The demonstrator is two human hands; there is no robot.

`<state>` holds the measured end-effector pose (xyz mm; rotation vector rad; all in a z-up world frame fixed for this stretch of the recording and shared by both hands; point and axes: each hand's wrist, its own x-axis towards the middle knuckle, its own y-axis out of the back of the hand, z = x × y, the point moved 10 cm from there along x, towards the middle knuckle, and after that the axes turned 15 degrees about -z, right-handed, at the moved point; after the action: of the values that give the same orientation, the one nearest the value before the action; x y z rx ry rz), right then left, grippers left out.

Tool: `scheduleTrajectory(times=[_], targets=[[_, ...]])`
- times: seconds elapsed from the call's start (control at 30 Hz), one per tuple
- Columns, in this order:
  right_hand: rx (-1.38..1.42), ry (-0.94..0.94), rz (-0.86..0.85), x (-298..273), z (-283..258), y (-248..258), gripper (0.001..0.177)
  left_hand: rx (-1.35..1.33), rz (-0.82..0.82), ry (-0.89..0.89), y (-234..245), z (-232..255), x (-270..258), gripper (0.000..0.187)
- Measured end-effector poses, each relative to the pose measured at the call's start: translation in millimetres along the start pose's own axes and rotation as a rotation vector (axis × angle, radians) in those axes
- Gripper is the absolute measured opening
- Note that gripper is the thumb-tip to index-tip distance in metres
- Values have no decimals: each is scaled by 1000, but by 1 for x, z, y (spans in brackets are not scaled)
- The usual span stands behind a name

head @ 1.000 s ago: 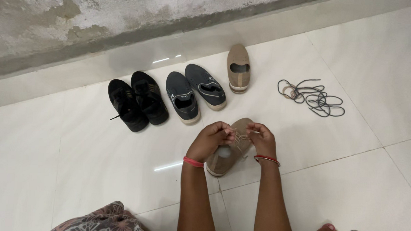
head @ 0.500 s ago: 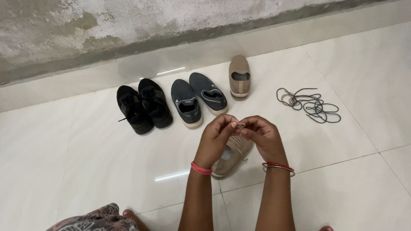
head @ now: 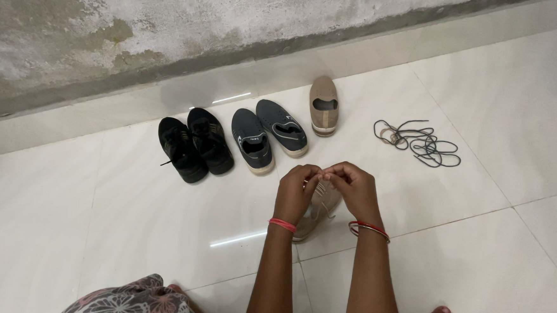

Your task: The person sits on the floor and laces a beige shoe using beige laces. They thread the laces through the eyelets and tie a knot. Other shoes and laces are visible nearby.

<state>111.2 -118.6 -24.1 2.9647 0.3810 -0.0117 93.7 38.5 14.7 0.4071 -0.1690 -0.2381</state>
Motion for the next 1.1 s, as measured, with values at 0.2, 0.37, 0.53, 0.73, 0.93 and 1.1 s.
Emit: scheduleTrajectory(times=[0.2,0.37,0.53,0.73,0.93,1.1], targets=[[-51,-265,-126,2,54,-8,7,89,-50,143,-21,-81,7,26],[4,-484,-326,7,165,-55,13,288,-56,409,-38,-180,-24,54],[-307,-198,-16,11,241,-98,12,393,-41,701,-62,-243,-53,46],[-474,-347,356,-18,286,-69,14,291,-145,717,-103,-248,-63,45],[578,-541,362,-10,352,-64,19,279,-261,630,-120,-218,-55,76],[1079,-467,378,-1,368,-78,35,190,-316,573,-117,-207,-54,104]])
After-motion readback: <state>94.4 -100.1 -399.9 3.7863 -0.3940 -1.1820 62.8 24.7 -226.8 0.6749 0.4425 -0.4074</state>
